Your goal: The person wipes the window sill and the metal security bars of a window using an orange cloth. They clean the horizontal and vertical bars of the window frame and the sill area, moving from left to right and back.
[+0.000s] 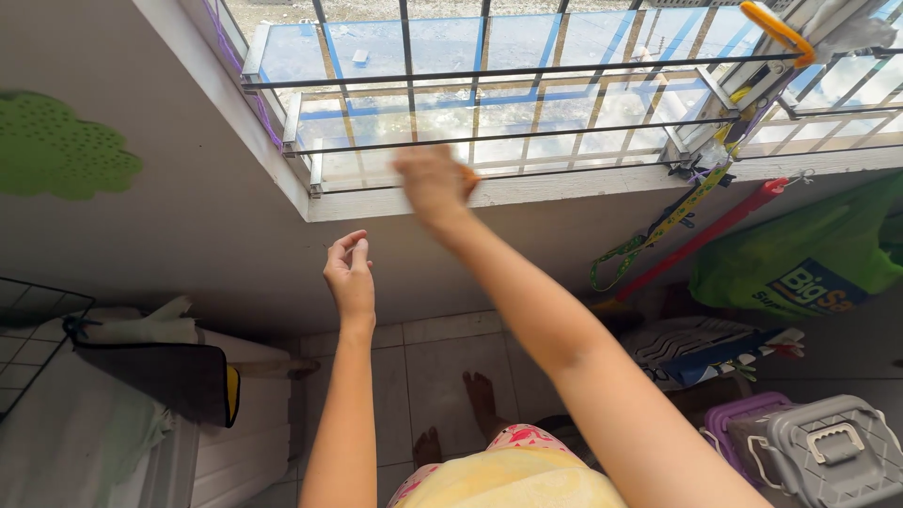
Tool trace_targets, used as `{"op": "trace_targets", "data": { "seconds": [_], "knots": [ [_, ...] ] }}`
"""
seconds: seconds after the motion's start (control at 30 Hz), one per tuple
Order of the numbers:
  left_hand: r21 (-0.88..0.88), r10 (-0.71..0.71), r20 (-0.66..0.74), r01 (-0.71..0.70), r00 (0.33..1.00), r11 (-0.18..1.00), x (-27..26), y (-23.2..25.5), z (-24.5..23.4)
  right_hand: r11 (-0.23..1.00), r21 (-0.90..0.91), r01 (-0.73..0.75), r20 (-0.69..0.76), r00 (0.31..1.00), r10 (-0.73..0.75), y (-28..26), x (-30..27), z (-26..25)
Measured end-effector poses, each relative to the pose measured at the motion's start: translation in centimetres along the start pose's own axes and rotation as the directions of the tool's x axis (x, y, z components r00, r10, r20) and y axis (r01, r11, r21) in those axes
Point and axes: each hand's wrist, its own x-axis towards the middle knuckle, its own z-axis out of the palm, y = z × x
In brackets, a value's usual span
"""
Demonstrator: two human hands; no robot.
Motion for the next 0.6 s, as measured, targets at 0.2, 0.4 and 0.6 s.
{"op": "trace_targets", "data": {
  "seconds": [0.2,0.4,0.6],
  "knots": [
    [0.1,0.161,0.026,-0.162,0.987,0.982,0.0,0.4,0.3,0.753,-0.656,-0.049,0.01,0.997,0.074,17.0,-7.2,-10.5],
    [0.15,0.124,0.117,-0.14,0.985,0.979,-0.3,0.6,2.0,0.848,-0.243,-0.471,-0.304,0.867,0.395,21.3,-12.4,-18.3],
    [0.509,0.446,0.302,-0.538,0.843,0.672,-0.1,-2.4,5.6,0.986,-0.063,-0.154,-0.334,0.934,0.125,7.8,-11.3,-17.1]
  ]
}}
